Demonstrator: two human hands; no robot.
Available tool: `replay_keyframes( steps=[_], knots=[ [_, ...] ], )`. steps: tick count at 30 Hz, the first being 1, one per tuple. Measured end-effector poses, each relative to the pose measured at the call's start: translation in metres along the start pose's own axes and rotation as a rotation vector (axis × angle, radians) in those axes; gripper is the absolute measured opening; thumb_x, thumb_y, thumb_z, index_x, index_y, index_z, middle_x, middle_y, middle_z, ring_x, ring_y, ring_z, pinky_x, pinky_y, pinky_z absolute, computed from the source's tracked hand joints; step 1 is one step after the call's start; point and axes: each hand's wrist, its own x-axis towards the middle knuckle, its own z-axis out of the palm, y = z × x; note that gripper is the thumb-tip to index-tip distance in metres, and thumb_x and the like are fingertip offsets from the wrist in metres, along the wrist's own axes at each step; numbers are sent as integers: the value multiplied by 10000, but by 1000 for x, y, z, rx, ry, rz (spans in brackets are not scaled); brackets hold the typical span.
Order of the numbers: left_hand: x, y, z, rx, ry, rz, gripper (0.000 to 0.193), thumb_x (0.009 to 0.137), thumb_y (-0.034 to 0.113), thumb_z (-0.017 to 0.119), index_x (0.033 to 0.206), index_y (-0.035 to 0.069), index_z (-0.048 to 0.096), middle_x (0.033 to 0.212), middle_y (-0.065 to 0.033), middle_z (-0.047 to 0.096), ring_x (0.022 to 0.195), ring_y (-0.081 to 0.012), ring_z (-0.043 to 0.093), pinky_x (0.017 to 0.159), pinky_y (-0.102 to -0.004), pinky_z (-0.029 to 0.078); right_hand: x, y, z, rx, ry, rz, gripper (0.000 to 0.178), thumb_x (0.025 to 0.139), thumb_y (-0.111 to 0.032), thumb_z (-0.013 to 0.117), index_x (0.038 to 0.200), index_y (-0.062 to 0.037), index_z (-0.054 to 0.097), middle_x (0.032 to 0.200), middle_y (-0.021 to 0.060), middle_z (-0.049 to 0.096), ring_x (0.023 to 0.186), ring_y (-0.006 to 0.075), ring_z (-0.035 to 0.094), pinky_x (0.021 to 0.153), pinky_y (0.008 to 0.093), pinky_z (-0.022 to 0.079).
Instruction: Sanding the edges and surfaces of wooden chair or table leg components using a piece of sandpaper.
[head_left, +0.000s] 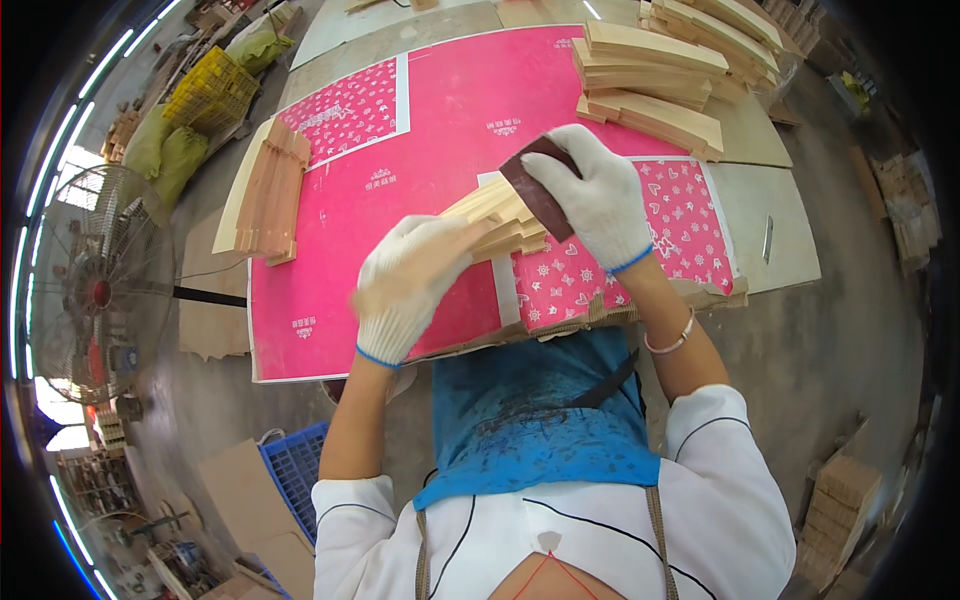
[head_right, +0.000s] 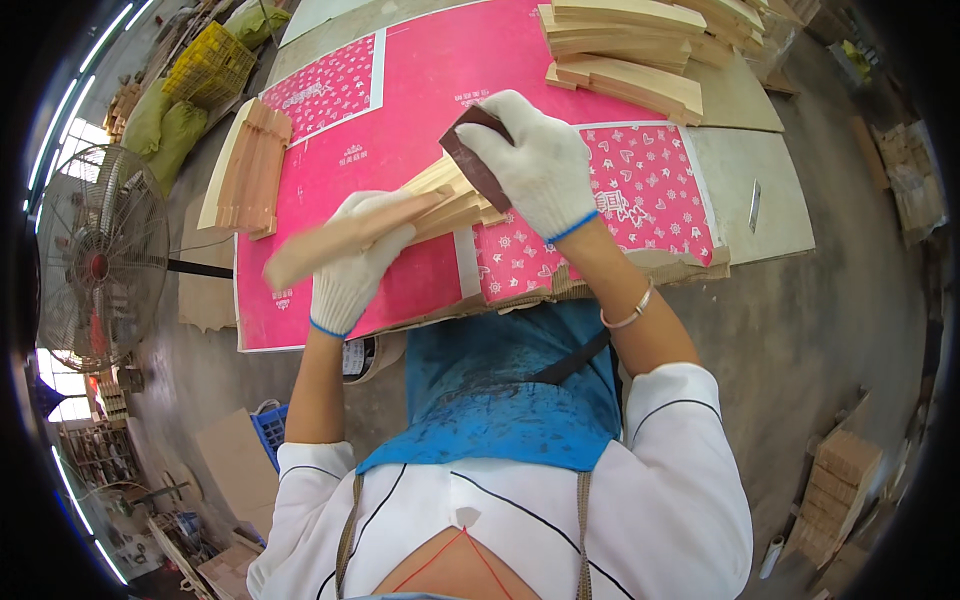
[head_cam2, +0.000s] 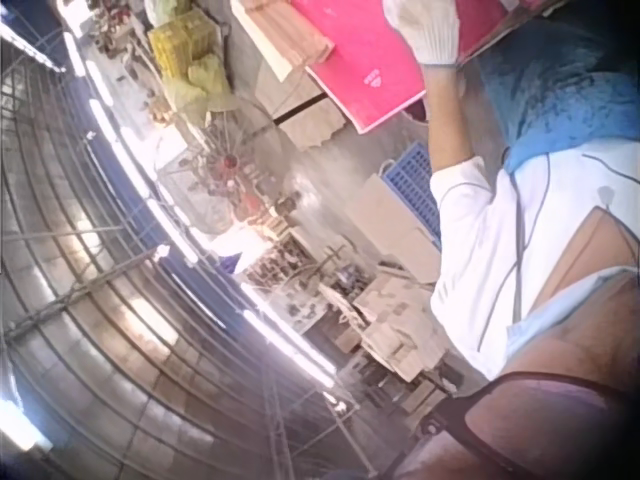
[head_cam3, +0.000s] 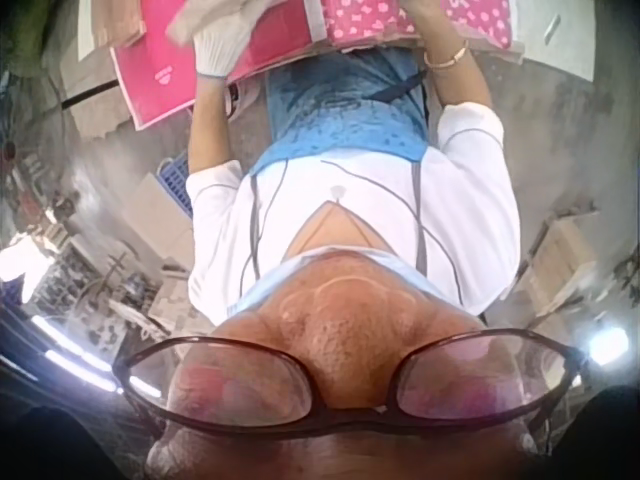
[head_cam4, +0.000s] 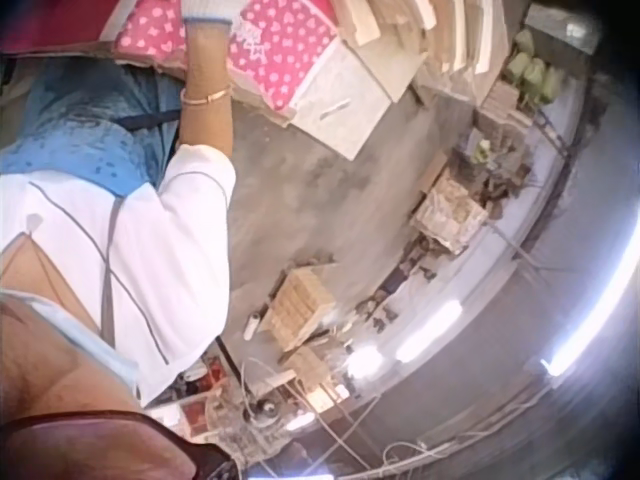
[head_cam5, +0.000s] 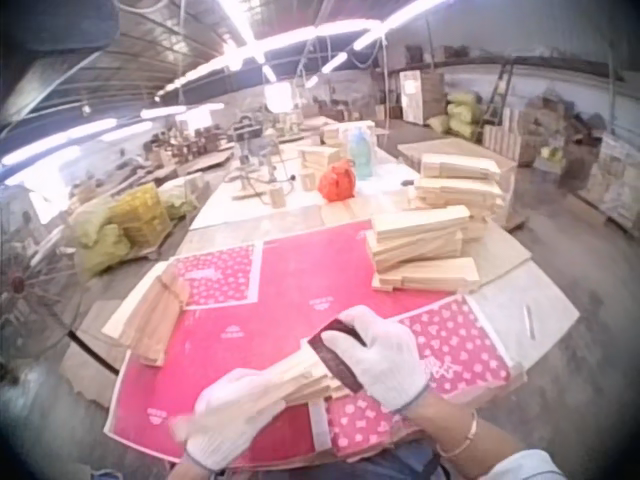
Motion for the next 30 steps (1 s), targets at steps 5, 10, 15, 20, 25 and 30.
replay_keyframes(
  steps=[5, 10, 15, 20, 25, 30],
  knots=[
    [6, -10, 6, 159, -50, -17, 266, 854, 293, 724, 1006, 75, 725, 905, -132, 702, 804, -301, 686, 691, -386, 538, 7, 25, 27, -241, -52, -71, 268, 891, -361, 634, 989, -113, 655, 845, 158, 702, 789, 350, 688, 690, 422, 544],
    [15, -3, 13, 44, -34, -166, 268, 832, 301, 734, 958, 64, 732, 862, -142, 708, 772, -323, 681, 664, -395, 531, 7, 25, 43, -308, -75, -94, 233, 904, -337, 613, 939, -107, 627, 761, 159, 677, 740, 362, 680, 646, 448, 543],
    [10, -11, 9, 194, -155, -87, 247, 830, 140, 702, 1073, 184, 721, 922, -103, 696, 838, -290, 669, 697, -396, 528, -17, 32, 43, -220, -94, -39, 231, 914, -329, 605, 960, -102, 622, 751, 176, 674, 729, 366, 683, 619, 463, 544],
    [25, -3, 4, 17, -234, -336, 189, 839, 172, 721, 1021, 122, 728, 909, -95, 693, 715, -247, 672, 571, -343, 517, -28, 35, 27, -214, -50, 54, 247, 919, -338, 599, 992, -104, 625, 774, 172, 684, 734, 367, 684, 628, 457, 541],
    [18, -8, 5, 63, -188, -147, 191, 835, 213, 733, 970, 78, 728, 871, -112, 698, 719, -263, 670, 593, -359, 514, 4, 41, 42, -372, -64, -195, 214, 912, -313, 612, 975, -109, 625, 783, 155, 682, 756, 354, 686, 632, 453, 544],
    [15, -10, 8, 137, -109, -55, 148, 835, 179, 726, 970, 121, 739, 879, -111, 708, 754, -306, 677, 654, -387, 530, -11, 32, 42, -294, -114, -100, 201, 900, -311, 621, 954, -118, 634, 784, 147, 683, 721, 337, 690, 622, 449, 550]
  ],
)
